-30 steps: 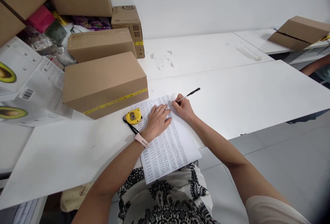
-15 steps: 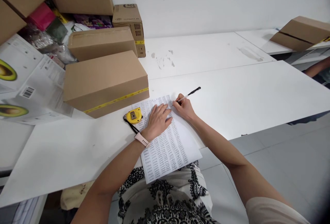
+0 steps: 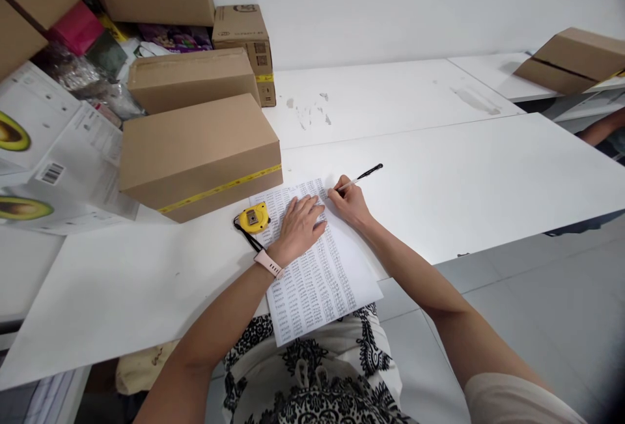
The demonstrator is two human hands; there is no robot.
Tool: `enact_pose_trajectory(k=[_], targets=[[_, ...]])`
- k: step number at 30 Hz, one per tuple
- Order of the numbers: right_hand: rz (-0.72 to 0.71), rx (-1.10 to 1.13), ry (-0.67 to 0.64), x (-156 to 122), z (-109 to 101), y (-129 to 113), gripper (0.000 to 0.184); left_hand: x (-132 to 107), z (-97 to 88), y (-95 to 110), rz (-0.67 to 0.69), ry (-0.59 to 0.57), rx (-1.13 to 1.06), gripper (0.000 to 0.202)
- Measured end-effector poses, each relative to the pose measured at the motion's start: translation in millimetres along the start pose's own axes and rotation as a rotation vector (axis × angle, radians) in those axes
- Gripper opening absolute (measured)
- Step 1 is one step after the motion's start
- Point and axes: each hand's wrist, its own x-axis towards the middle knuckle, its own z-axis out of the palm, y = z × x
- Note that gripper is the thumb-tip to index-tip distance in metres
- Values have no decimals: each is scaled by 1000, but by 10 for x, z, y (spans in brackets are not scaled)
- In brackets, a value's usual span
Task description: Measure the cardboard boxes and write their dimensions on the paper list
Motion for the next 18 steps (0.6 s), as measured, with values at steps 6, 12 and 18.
enact_pose_trajectory(k=[6, 12, 18], targets=[[10, 3, -11, 0, -1, 1, 19, 0, -1, 4, -3, 6, -8, 33], [7, 11, 2, 2, -5, 2, 18, -5, -2, 5, 0, 9, -3, 32], [0, 23, 4, 1, -6, -3, 18, 3, -7, 11, -9, -1, 2, 33]])
